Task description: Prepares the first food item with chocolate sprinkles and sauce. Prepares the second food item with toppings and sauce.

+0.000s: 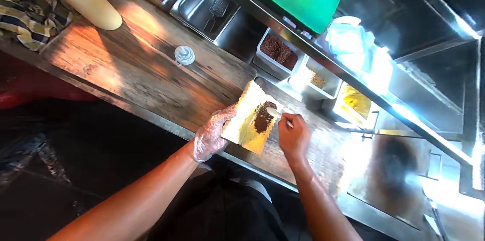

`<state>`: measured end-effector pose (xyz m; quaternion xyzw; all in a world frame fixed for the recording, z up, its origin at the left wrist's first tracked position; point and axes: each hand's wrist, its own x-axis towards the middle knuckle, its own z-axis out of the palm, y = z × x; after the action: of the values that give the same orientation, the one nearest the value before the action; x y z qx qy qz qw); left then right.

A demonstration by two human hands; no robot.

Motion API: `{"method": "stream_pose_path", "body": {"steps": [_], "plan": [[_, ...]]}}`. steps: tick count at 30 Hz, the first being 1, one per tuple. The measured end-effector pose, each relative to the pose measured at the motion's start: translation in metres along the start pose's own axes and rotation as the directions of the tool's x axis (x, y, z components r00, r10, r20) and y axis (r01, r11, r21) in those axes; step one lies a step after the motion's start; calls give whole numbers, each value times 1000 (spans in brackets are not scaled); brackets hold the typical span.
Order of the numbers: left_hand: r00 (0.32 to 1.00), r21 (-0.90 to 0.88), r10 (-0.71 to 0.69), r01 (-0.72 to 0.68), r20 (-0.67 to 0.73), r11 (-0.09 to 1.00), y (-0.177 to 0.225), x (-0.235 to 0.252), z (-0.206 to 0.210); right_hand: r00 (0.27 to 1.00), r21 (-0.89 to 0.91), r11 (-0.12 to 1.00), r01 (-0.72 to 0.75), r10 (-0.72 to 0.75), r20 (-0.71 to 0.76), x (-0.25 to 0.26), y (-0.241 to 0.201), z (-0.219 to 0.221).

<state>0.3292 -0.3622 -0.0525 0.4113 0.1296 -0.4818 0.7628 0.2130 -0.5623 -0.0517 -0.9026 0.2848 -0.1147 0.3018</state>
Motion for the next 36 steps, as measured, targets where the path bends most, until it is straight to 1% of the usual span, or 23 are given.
{"method": "stream_pose_path", "body": {"steps": [1, 2, 3, 4, 5, 6, 7, 9, 10, 11, 12, 13, 14, 15, 16, 18, 21, 23, 25, 28, 31, 34, 36], "plan": [[1000, 6, -3, 3, -4, 1000, 0, -1, 0, 965, 106, 962, -251, 239, 109, 11, -3, -1], [1000, 9, -6, 6, -15, 1000, 1, -1, 1, 889, 220, 866, -449, 408, 207, 19, 0, 2], [1000, 8, -5, 5, -21, 1000, 0, -1, 2, 810, 316, 750, -581, 497, 311, 20, 3, 4], [1000, 4, 2, -2, -18, 1000, -1, 1, 2, 745, 372, 648, -665, 532, 403, 15, 2, 4], [1000, 1, 11, -11, -19, 1000, -3, 2, 1, 702, 392, 585, -710, 542, 462, 6, -1, 2], [1000, -14, 14, -14, -17, 1000, -4, 3, -1, 689, 386, 574, -722, 542, 481, -8, -5, 0], [1000, -26, 11, -12, -17, 1000, -5, 3, -2, 707, 376, 604, -703, 533, 464, -20, -9, 0], [1000, -45, 4, -5, -28, 999, -5, 3, -2, 810, 296, 767, -570, 464, 358, -35, -15, 2], [999, -50, 4, -5, -33, 999, -5, 3, -3, 882, 211, 874, -437, 371, 291, -42, -15, 2], [999, -51, 5, -7, -37, 999, -5, 3, -3, 958, 137, 962, -237, 208, 197, -50, -12, 4], [999, -36, 7, -8, -41, 999, -3, 2, -2, 997, 80, 997, 14, -20, 77, -54, -5, 8], [999, -15, 11, -12, -49, 1000, -2, 1, -1, 975, 35, 975, 221, -220, -18, -51, 3, 10], [999, 4, 15, -15, -50, 1000, 0, 1, -1, 932, -1, 935, 355, -354, -73, -41, 7, 8], [999, 10, 16, -15, -34, 1000, 1, 1, -1, 900, -38, 907, 420, -422, -106, -27, 9, 5], [1000, 3, 9, -9, -16, 1000, 2, 1, -2, 888, -74, 897, 435, -441, -129, -9, 7, 1], [999, -35, -7, 8, 32, 999, 4, 2, -5, 911, -134, 919, 370, -387, -140, 40, -3, -7], [1000, -40, -10, 11, 14, 999, 4, 1, -5, 979, -201, 959, 199, -202, 3, 124, -16, -10], [1000, -11, 2, -2, 14, 1000, 3, 0, -9, 989, -255, 955, 148, -136, 62, 176, -14, 7], [998, 33, 0, -2, 67, 999, 2, -2, -15, 986, -317, 942, 112, -65, 155, 212, -13, 25], [988, 4, 0, -1, 151, 1000, 3, -2, -24, 957, -371, 921, 121, -9, 290, 239, -20, 46], [987, -28, 15, -11, 159, 1000, 2, -11, -29, 907, -334, 943, 17, 126, 401, 247, -41, 47], [992, -8, 10, -9, 127, 1000, 1, -12, -32, 890, -201, 954, -221, 282, 358, 252, -30, 47], [995, -5, 10, -9, 101, 1000, 2, -12, -29, 891, -88, 949, -303, 315, 328, 250, -21, 44]]}}
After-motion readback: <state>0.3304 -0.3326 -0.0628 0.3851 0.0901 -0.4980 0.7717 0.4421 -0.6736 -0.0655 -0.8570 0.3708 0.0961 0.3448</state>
